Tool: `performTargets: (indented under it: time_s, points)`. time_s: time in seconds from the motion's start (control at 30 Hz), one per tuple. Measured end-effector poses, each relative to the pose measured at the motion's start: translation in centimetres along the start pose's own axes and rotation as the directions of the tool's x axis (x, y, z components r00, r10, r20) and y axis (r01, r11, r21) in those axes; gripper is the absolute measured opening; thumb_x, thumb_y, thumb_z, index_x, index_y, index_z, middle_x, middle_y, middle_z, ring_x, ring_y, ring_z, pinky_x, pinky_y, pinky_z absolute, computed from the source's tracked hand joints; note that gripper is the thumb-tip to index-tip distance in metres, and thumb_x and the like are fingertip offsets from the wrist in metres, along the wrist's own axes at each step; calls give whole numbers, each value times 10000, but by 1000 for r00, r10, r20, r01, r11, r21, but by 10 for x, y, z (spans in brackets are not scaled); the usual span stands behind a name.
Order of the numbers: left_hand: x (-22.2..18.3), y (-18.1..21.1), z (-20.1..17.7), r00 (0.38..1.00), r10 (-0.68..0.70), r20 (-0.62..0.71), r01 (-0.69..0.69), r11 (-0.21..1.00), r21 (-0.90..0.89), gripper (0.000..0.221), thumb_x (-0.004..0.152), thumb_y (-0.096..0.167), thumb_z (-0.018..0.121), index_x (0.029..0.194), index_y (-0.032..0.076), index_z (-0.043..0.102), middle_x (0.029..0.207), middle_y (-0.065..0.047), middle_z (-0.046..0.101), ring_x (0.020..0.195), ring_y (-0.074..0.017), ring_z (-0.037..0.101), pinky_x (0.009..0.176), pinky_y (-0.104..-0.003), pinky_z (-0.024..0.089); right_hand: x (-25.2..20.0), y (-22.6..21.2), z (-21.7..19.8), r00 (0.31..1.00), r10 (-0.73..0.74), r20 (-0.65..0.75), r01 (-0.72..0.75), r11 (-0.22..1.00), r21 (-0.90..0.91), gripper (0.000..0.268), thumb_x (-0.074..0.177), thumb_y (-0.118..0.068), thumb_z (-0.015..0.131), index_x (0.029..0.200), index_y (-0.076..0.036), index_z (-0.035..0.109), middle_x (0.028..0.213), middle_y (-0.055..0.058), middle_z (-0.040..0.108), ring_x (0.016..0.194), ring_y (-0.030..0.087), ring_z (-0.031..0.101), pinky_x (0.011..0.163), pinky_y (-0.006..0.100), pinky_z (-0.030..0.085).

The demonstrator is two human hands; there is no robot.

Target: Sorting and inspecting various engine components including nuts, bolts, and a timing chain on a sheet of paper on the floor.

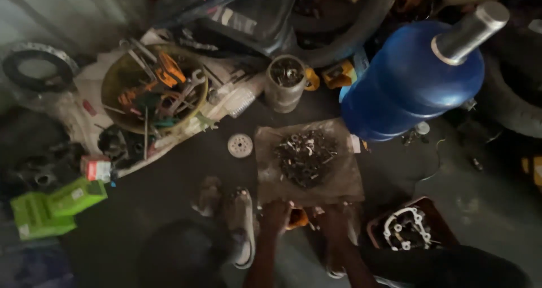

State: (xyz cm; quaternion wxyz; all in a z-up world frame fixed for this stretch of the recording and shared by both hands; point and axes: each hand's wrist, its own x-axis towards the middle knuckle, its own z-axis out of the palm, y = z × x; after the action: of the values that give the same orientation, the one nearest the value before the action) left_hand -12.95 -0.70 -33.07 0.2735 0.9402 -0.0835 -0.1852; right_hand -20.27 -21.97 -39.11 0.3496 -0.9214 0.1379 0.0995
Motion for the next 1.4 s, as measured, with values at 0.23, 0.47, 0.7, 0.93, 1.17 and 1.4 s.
performTargets:
  time_s: [0.23,0.47,0.7,0.93,1.17,1.4]
  points:
    - [50,-36,42,988,16,154,-25,998,61,444,1051,452,463,1104,74,689,1082,-137,710,998,-351,671,968,-513,514,35,-41,-53,997,-47,62,48,998,-28,428,817,-116,605,1225,-165,724,1093,155,740,902,360,717,797,492,597]
    - [102,-8,4,965,-133,228,163,979,-120,468,1020,439,494,1304,82,594,895,-129,745,807,-321,722,828,-487,576,112,-6,6,909,13,416,217,838,-501,273,887,-285,666,1137,-219,754,1178,110,723,1104,326,685,960,508,561]
    - [112,-27,27,954,-225,197,274,921,-278,381,984,417,566,1104,105,748,1030,-128,777,948,-335,743,875,-468,581,140,-1,41,895,-424,139,424,713,-558,425,811,-273,712,1231,-211,694,1319,100,570,1151,399,589,811,577,559]
    - [110,-30,41,968,-220,122,252,866,-433,370,988,368,577,1186,86,712,1097,-151,772,1026,-342,735,899,-454,571,140,18,27,735,-175,-655,48,977,-208,306,832,-64,664,1084,-236,691,1011,30,720,887,225,712,756,387,581]
    - [123,-1,14,985,-150,90,174,786,-594,395,983,305,632,1315,93,662,1267,-152,718,1188,-301,692,997,-414,550,155,-10,-52,970,-87,-228,224,687,691,180,991,-77,616,1169,-84,590,958,-10,692,830,33,651,671,203,531]
    - [134,46,-10,975,218,-45,-205,806,-556,501,862,139,776,1329,40,623,1331,-213,648,1220,-343,628,1016,-440,518,157,-66,-91,985,50,-168,51,834,550,195,968,-72,717,1161,-43,721,849,32,684,703,75,578,593,237,469]
